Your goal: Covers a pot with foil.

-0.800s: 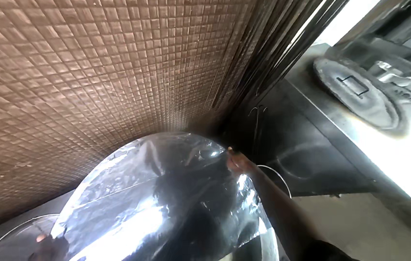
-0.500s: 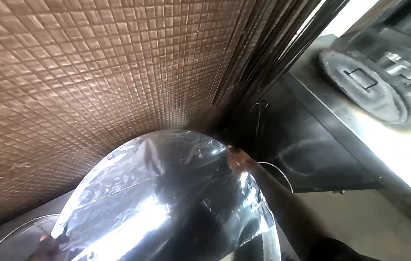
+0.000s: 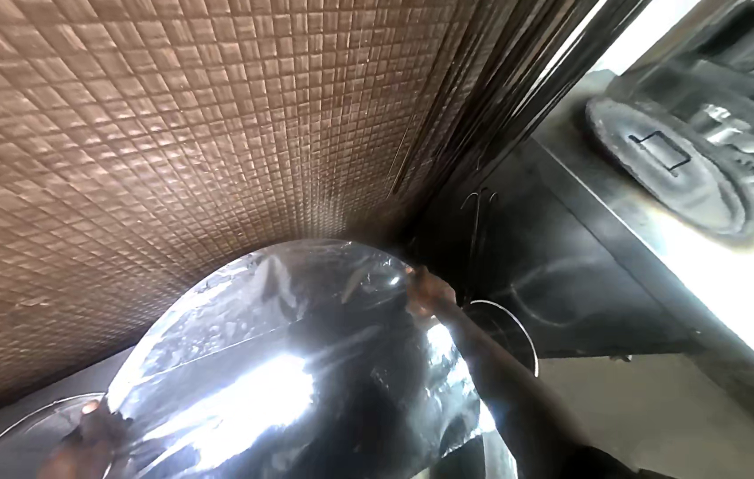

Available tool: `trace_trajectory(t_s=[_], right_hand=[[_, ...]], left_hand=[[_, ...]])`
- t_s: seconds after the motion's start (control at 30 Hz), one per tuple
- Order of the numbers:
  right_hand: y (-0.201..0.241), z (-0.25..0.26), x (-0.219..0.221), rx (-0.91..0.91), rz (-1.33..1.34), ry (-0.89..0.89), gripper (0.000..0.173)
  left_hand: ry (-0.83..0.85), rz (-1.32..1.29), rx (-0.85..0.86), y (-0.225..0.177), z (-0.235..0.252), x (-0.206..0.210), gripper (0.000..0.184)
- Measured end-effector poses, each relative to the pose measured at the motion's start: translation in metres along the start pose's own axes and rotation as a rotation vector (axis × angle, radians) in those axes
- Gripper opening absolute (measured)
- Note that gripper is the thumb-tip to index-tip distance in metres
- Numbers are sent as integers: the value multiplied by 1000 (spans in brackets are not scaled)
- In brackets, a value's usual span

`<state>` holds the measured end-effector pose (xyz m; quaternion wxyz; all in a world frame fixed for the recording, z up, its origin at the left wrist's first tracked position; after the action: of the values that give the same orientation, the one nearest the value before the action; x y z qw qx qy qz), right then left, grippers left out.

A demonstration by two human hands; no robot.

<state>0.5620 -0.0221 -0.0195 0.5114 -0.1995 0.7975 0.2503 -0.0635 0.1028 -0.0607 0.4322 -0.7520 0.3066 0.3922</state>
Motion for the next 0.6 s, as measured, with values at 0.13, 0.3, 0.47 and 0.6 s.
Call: trace_trajectory(t_s=[0.13, 0.3, 0.47, 0.6], right_hand=[[-3, 13, 8, 27, -69, -26, 63], [-1, -2, 2, -35, 26, -112, 64], [36, -65, 42, -552, -43, -217, 94], [55, -97, 69, -698, -123, -112, 101]], left_hand=[[-5, 88, -58, 1, 2, 1, 87], [-20, 14, -64, 3, 4, 1, 85], [-279, 195, 260, -14, -20, -5, 79], [-273, 284, 706, -38, -55, 5, 90]])
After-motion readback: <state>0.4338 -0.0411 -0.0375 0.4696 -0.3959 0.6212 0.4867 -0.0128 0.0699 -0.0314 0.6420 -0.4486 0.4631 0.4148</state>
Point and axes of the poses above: each hand's wrist, its own z-axis towards the middle knuckle, its own x-axis out of the palm, y = z × x, the point moved 4 cm from there along z, towards the middle knuckle, and after that the axes turned 8 degrees about -y, right-handed, at the moved point
